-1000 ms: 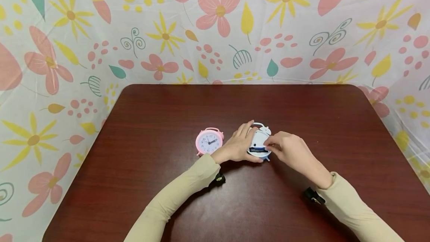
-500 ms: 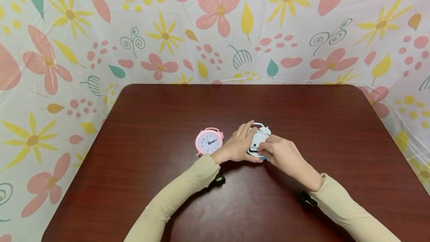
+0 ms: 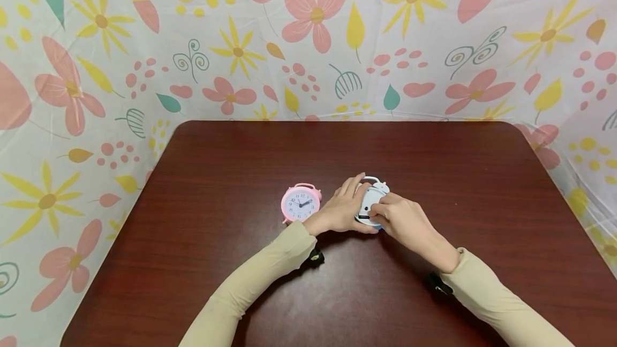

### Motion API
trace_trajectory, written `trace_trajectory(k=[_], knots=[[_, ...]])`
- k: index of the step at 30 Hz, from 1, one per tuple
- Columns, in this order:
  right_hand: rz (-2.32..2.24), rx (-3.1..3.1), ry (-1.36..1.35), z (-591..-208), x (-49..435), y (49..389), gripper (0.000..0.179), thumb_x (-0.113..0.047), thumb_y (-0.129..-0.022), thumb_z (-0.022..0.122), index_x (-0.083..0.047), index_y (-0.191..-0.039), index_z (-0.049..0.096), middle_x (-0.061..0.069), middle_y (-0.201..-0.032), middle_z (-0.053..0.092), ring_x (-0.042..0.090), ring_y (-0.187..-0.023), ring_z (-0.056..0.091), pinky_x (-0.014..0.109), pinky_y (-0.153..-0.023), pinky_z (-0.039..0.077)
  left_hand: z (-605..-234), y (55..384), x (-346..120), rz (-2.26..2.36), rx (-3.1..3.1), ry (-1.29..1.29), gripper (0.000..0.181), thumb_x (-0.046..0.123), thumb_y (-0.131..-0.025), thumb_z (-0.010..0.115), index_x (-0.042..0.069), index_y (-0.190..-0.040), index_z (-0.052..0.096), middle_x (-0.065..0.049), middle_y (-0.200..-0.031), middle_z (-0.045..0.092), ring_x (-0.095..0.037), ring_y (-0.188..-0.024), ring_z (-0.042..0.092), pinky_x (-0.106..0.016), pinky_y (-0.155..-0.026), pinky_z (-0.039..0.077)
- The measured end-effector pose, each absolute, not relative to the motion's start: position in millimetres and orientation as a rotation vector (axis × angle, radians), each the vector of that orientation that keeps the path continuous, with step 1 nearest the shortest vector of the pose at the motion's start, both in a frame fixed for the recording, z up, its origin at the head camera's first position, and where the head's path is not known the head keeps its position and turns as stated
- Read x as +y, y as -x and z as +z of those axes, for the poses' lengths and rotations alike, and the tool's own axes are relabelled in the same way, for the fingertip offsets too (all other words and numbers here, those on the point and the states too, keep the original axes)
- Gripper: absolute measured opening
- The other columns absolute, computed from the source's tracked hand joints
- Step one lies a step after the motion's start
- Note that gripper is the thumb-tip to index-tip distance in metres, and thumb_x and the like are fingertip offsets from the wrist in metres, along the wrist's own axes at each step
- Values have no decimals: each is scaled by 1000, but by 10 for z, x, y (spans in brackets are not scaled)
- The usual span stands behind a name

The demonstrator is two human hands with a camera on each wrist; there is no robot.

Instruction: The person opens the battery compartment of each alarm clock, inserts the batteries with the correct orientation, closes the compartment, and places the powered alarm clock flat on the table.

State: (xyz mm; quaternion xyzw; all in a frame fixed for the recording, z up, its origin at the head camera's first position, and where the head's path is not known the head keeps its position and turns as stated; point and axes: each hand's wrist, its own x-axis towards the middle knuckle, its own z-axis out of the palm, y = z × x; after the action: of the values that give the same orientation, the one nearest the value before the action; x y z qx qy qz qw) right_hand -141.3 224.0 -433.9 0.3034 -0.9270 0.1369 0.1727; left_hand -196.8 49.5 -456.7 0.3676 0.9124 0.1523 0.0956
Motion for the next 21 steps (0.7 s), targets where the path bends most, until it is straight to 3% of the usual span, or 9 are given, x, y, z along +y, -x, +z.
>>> trace_trajectory(k=[15, 21], knots=[[423, -2797, -745, -4289, 2176, 1419, 16, -2, -70, 78, -17, -74, 72, -3, -75, 63, 19, -75, 63, 37, -57, 52, -4579, 1964, 495, 455, 2702, -1093, 104, 60, -76, 73, 9, -150, 21, -13, -161, 9, -25, -147, 16, -43, -113, 33], [642, -2868, -549, -4279, 2196, 1491, 15, -10, -68, 85, -15, -77, 74, 7, -86, 67, 27, -84, 61, 44, -68, 51, -4565, 1963, 505, 451, 2700, -1073, 104, 60, -77, 72, 10, -151, 19, -13, -161, 6, -28, -147, 16, -43, -114, 32]])
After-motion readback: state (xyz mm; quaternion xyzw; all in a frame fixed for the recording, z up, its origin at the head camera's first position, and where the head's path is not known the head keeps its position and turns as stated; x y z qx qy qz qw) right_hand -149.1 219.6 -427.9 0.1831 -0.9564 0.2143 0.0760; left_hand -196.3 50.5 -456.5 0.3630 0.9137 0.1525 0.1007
